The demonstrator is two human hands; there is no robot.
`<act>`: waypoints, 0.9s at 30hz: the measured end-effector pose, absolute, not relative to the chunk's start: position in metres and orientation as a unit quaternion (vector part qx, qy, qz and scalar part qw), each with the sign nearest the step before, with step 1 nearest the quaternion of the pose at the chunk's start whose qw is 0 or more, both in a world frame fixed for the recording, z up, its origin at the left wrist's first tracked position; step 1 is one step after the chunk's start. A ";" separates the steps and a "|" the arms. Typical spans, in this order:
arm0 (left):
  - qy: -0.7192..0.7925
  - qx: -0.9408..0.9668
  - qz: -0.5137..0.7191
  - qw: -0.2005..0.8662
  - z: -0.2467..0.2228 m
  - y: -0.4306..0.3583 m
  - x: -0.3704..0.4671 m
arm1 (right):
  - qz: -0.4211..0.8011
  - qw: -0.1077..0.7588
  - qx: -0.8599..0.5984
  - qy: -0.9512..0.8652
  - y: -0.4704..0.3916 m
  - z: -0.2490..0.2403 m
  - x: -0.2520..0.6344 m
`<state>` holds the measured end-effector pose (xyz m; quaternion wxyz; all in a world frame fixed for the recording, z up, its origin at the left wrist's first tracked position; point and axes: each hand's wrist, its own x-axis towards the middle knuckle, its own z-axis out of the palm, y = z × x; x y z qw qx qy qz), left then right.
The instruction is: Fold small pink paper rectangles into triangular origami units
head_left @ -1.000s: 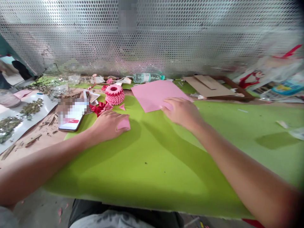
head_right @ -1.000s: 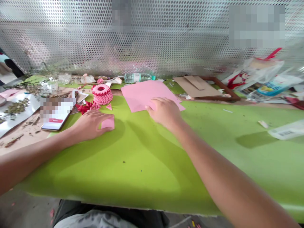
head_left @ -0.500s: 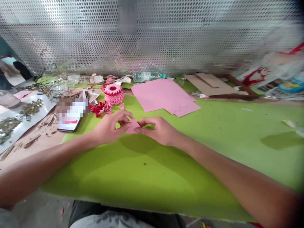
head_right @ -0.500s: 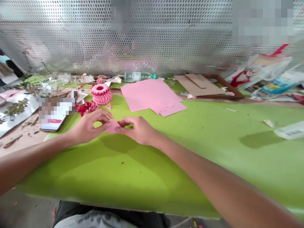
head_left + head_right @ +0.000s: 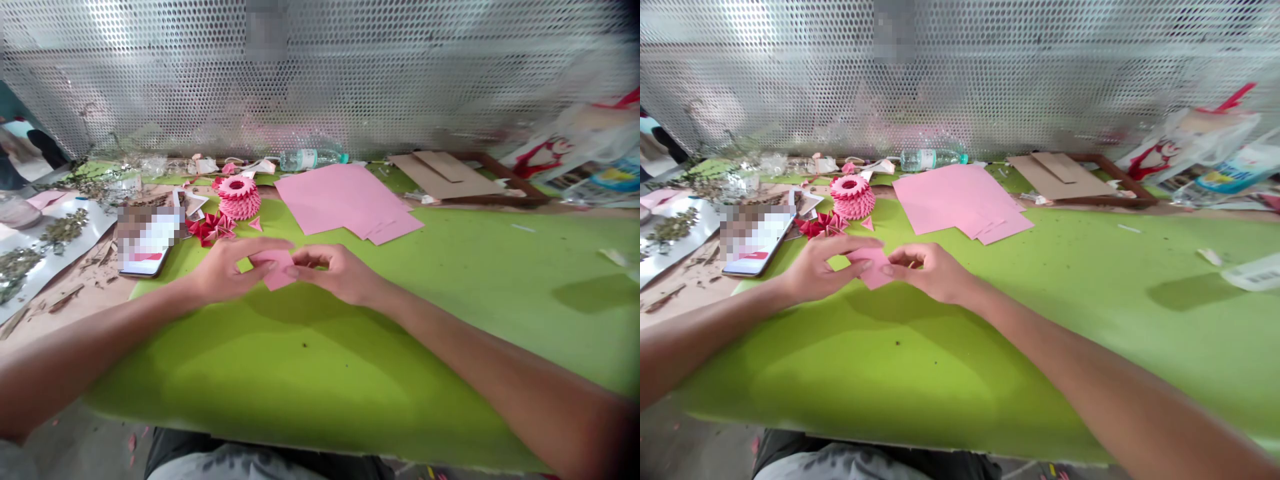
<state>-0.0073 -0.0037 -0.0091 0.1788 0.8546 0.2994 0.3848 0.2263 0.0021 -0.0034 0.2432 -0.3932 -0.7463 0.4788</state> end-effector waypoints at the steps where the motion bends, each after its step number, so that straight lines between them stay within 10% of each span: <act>1: 0.283 0.862 0.387 0.166 -0.009 -0.003 -0.007 | 0.479 0.251 -0.402 -0.739 0.003 -0.004 0.227; 17: 0.343 0.834 0.372 0.220 -0.002 -0.002 -0.005 | 0.281 0.346 -0.359 -0.820 -0.004 -0.005 0.225; 27: 0.428 0.789 0.397 0.194 -0.006 -0.005 -0.002 | 0.362 0.305 -0.372 -0.799 -0.010 -0.002 0.218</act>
